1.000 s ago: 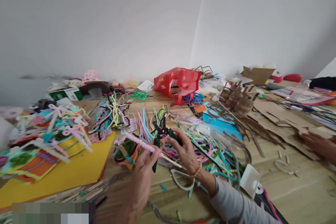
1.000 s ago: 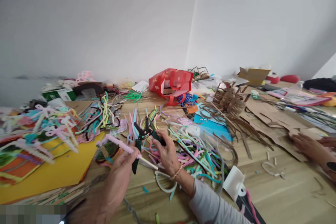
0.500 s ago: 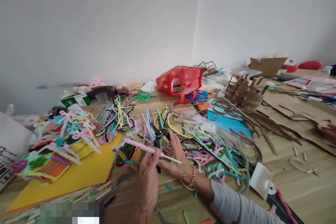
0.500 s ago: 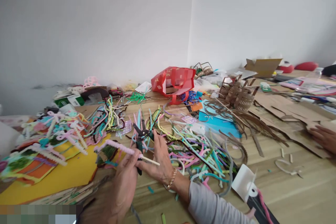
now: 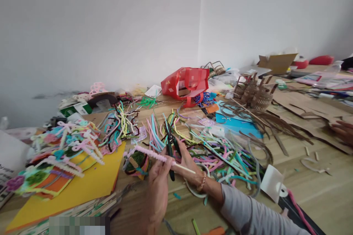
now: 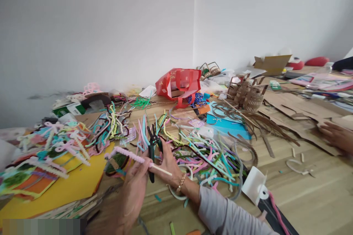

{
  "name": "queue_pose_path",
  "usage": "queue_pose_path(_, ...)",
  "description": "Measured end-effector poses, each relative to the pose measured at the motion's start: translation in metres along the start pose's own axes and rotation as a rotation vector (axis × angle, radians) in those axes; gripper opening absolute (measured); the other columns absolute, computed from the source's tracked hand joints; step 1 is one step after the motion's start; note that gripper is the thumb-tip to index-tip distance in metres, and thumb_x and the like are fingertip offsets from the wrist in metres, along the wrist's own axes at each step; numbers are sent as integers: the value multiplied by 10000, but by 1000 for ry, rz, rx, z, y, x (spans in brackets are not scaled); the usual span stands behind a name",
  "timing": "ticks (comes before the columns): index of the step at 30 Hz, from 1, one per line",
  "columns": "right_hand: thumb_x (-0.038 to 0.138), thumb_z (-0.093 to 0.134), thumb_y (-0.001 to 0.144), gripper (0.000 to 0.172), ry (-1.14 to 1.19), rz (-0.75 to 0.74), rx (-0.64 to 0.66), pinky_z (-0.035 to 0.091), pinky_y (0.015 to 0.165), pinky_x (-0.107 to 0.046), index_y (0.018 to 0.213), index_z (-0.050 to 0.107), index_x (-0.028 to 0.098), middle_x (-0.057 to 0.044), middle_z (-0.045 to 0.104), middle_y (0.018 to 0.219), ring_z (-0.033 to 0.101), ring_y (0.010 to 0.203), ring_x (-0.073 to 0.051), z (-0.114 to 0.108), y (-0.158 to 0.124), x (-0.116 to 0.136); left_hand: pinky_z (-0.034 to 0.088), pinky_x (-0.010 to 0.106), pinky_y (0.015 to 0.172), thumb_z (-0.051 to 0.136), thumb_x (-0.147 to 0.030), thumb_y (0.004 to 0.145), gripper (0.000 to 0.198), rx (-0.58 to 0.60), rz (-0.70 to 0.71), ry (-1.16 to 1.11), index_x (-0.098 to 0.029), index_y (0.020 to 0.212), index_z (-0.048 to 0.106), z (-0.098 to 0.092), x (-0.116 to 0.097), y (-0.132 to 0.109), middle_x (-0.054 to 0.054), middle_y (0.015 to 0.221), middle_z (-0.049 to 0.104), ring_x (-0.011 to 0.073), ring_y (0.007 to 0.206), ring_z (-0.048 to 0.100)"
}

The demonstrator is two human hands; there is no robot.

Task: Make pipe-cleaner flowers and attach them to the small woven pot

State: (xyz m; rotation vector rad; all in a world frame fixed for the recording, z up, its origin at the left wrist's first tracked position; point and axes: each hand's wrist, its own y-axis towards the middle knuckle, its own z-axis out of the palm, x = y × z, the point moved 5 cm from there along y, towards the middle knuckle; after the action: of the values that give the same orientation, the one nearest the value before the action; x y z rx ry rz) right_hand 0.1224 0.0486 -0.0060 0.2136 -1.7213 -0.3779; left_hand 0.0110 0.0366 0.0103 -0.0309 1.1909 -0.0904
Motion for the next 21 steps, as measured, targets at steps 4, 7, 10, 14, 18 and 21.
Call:
queue_pose_path(4,388,691,722,634,216,169,-3,418,968,-425,1288,481,198,-76,588,1159,538,1078,-267,-7,7,-10,445,340,896,774,-434,628,347,11,3,-39,-180,862,741,-7,-6,13,57,933,721,237,1005,612)
queue_pose_path(7,341,633,726,432,393,268,19,502,750,-331,1125,583,182,-42,627,948,582,850,-210,-13,9,-11,473,294,736,792,-404,602,261,-49,67,-41,-179,715,724,-12,-16,25,9,725,687,174,751,614)
queue_pose_path(10,345,561,728,361,621,345,72,489,600,-284,1050,598,184,-63,618,898,589,750,-196,-14,5,-1,459,258,631,790,-391,601,231,-59,102,-64,-185,672,712,-13,-24,36,-8,669,669,138,638,575)
queue_pose_path(14,287,573,685,394,763,339,130,501,691,-330,1072,569,212,-83,605,1014,592,893,-230,-13,-10,19,469,256,651,810,-369,578,239,-91,121,-90,-180,697,726,-16,-28,46,6,693,710,145,661,607)
queue_pose_path(18,279,595,650,437,772,355,186,491,735,-342,1081,560,215,-87,593,1039,564,973,-251,-5,-28,22,478,276,671,846,-345,515,270,-159,144,-128,-163,665,714,-22,-26,50,-6,642,703,152,638,623)
queue_pose_path(21,288,597,674,398,784,369,231,475,759,-334,1066,569,219,-76,590,1022,547,995,-243,1,-37,18,478,279,664,861,-307,488,283,-214,172,-130,-164,681,712,-28,-25,49,-17,643,696,152,629,620)
